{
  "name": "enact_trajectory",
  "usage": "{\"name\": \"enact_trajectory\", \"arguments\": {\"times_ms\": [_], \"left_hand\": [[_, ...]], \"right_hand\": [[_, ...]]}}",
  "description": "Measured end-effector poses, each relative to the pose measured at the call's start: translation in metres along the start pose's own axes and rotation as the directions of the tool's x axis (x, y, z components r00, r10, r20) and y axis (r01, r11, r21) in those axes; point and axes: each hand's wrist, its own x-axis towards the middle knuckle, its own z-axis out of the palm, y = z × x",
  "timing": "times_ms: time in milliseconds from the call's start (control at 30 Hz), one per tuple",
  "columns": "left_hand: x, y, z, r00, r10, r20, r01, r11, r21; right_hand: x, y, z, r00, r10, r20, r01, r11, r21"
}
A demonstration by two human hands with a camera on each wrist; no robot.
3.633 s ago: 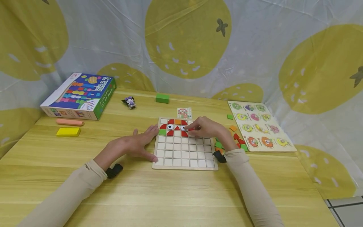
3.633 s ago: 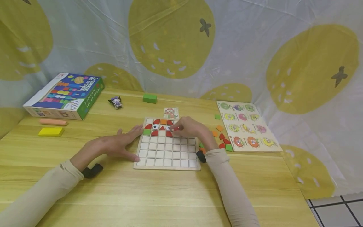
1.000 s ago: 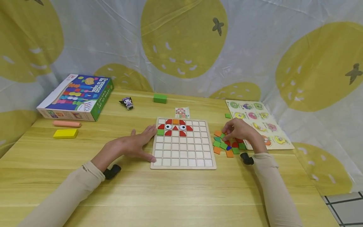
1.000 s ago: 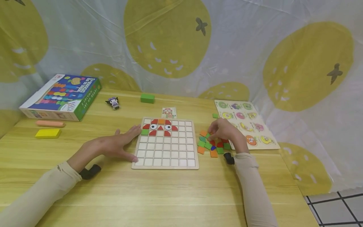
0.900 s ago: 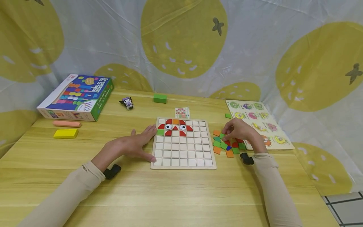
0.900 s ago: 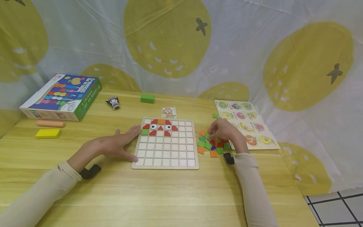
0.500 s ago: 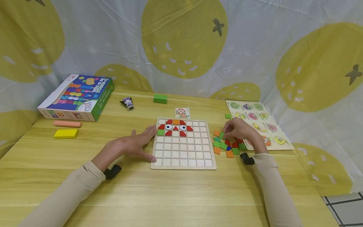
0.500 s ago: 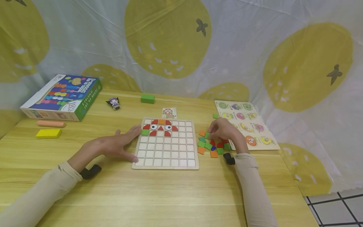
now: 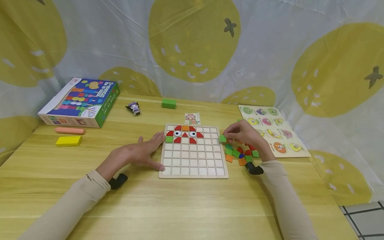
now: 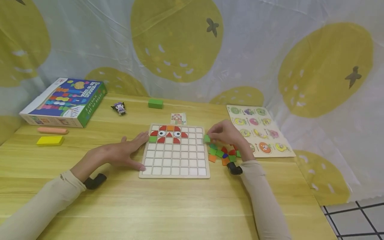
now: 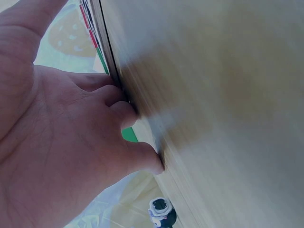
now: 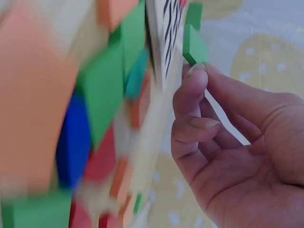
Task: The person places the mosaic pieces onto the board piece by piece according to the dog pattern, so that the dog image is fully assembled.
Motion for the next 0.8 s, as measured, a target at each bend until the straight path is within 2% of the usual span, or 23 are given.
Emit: {"name": "enact_trajectory", "arguments": {"times_ms": [167,367,600,800], "left_hand": [[-0.001,0.000,0.000,1.000,0.003,-0.005,-0.003,1.000,-0.011],[-0.001,-0.001,0.000,1.000,0.006,-0.004,-0.006,1.000,-0.009],[0.000,0.000,0.000,1.000,0.007,-0.002,-0.007,1.000,-0.003],[0.001,0.001,0.001,1.000,0.010,-0.005,-0.010,1.000,-0.002]], "right_hand": [[0.017,-0.020,0.022,0.999,-0.003,0.041,0.000,0.997,0.076],[0.036,-0.036,0.044,0.995,-0.051,0.090,0.047,0.998,0.042],[0.042,-0.040,0.052,0.996,-0.017,0.087,0.017,1.000,0.008],[0.041,-0.044,0.056,0.997,-0.033,0.070,0.035,0.999,-0.023]]}}
